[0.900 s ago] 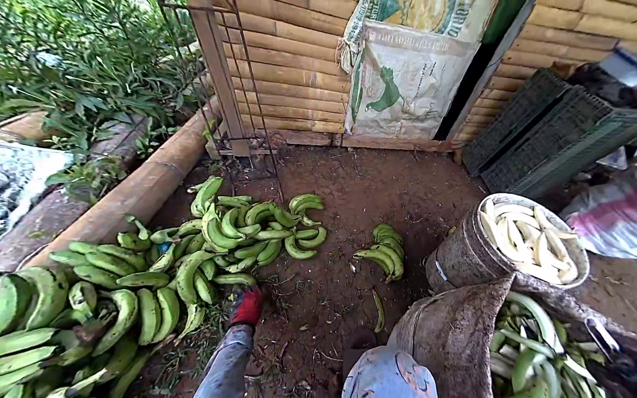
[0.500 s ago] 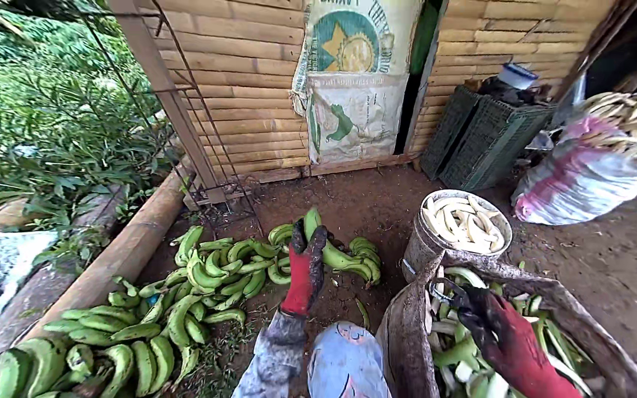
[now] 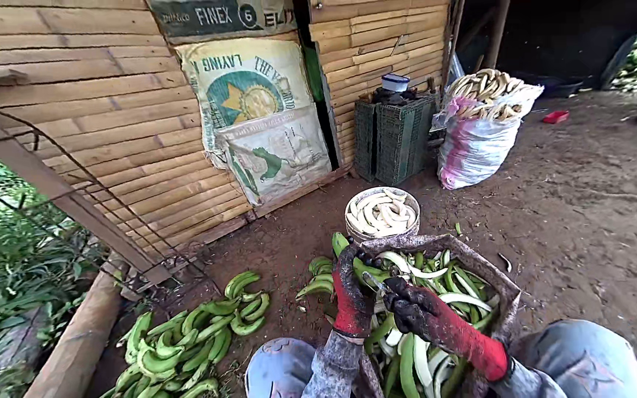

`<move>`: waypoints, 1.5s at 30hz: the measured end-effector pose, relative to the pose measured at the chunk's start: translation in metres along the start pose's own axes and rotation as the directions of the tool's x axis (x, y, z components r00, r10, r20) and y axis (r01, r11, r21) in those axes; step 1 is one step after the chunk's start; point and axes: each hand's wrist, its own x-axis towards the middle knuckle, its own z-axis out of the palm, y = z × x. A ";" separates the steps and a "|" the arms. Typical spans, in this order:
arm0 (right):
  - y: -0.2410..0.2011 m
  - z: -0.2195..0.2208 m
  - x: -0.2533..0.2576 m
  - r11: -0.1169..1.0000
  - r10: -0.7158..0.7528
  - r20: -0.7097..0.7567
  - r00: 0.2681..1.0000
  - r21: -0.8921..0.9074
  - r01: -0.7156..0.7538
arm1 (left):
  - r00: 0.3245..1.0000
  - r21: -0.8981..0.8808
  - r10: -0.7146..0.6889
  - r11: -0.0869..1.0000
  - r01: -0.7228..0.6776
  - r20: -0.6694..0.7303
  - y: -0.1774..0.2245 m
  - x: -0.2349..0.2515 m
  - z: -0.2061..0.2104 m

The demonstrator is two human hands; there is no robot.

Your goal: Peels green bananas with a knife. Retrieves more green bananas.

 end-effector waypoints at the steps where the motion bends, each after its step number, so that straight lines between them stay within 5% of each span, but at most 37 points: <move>1: 0.004 -0.004 -0.006 0.996 0.028 0.002 1.000 0.081 -0.028 | 0.999 -0.004 -0.008 1.000 0.008 0.039 -0.009 -0.002 -0.002; 4: 0.020 -0.005 -0.022 0.928 0.139 -0.051 0.989 0.356 -0.112 | 0.992 0.014 0.018 1.000 -0.020 0.126 -0.034 -0.003 -0.016; 6: 0.035 0.000 -0.025 0.862 0.257 -0.153 0.954 0.483 -0.155 | 0.971 0.214 0.161 0.957 -0.197 0.174 -0.047 -0.005 -0.026; 7: 0.043 0.002 -0.024 0.836 0.309 -0.194 0.931 0.523 -0.168 | 0.939 0.362 0.252 0.874 -0.324 0.233 -0.050 -0.008 -0.029; 9: 0.056 0.005 -0.020 0.810 0.436 -0.254 0.863 0.528 -0.254 | 0.788 0.571 0.436 0.544 -0.615 0.434 -0.052 -0.011 -0.031; 10: 0.063 0.005 -0.018 0.799 0.505 -0.254 0.825 0.500 -0.335 | 0.694 0.594 0.499 0.374 -0.713 0.519 -0.050 -0.007 -0.031; 11: 0.070 0.004 -0.018 0.781 0.567 -0.235 0.790 0.457 -0.425 | 0.672 0.606 0.505 0.318 -0.729 0.542 -0.046 -0.004 -0.028; 14: 0.068 -0.012 -0.010 0.835 0.548 -0.244 0.800 0.226 -0.503 | 0.932 0.678 0.253 0.639 -0.363 0.260 -0.031 0.005 -0.017; 17: 0.050 -0.034 -0.004 0.958 0.231 -0.256 0.939 -0.108 -0.266 | 0.998 0.440 -0.043 0.898 0.020 0.043 -0.037 0.018 -0.028; 20: 0.047 -0.042 -0.005 0.839 0.059 -0.101 0.993 -0.534 -0.104 | 0.990 0.370 -0.134 0.923 0.110 0.039 -0.045 0.018 -0.035; 23: 0.054 -0.049 0.003 0.627 0.057 -0.213 0.975 -0.753 -0.201 | 0.992 0.568 -0.103 0.822 0.045 0.071 -0.054 -0.003 -0.038; 26: 0.054 -0.067 0.017 0.573 0.097 -0.453 0.886 -0.703 -0.422 | 0.989 0.661 -0.117 0.750 0.030 0.087 -0.061 -0.020 -0.039; 29: 0.055 -0.085 0.016 0.635 0.099 -0.607 0.788 -0.572 -0.520 | 0.978 0.527 -0.209 0.833 0.169 0.016 -0.062 -0.019 -0.033; 32: 0.053 -0.056 0.000 0.744 -0.016 -0.405 0.914 -0.616 -0.260 | 0.973 0.299 -0.224 0.933 0.199 0.051 -0.057 0.005 -0.048; 35: 0.060 -0.031 -0.007 0.697 0.016 -0.221 0.975 -0.697 -0.169 | 0.964 0.258 -0.206 0.953 0.159 0.166 -0.056 0.014 -0.060; 39: 0.051 -0.061 0.013 0.514 0.058 -0.462 0.885 -0.747 -0.423 | 0.906 0.680 -0.394 0.707 0.193 0.152 -0.050 -0.004 -0.055; 42: 0.044 -0.076 0.013 0.550 0.084 -0.559 0.825 -0.665 -0.506 | 0.860 0.433 -0.481 0.820 0.374 0.169 -0.054 -0.006 -0.050; 45: 0.048 -0.048 -0.005 0.627 -0.040 -0.460 0.887 -0.703 -0.336 | 0.940 0.191 -0.285 0.949 0.250 0.188 -0.063 0.005 -0.059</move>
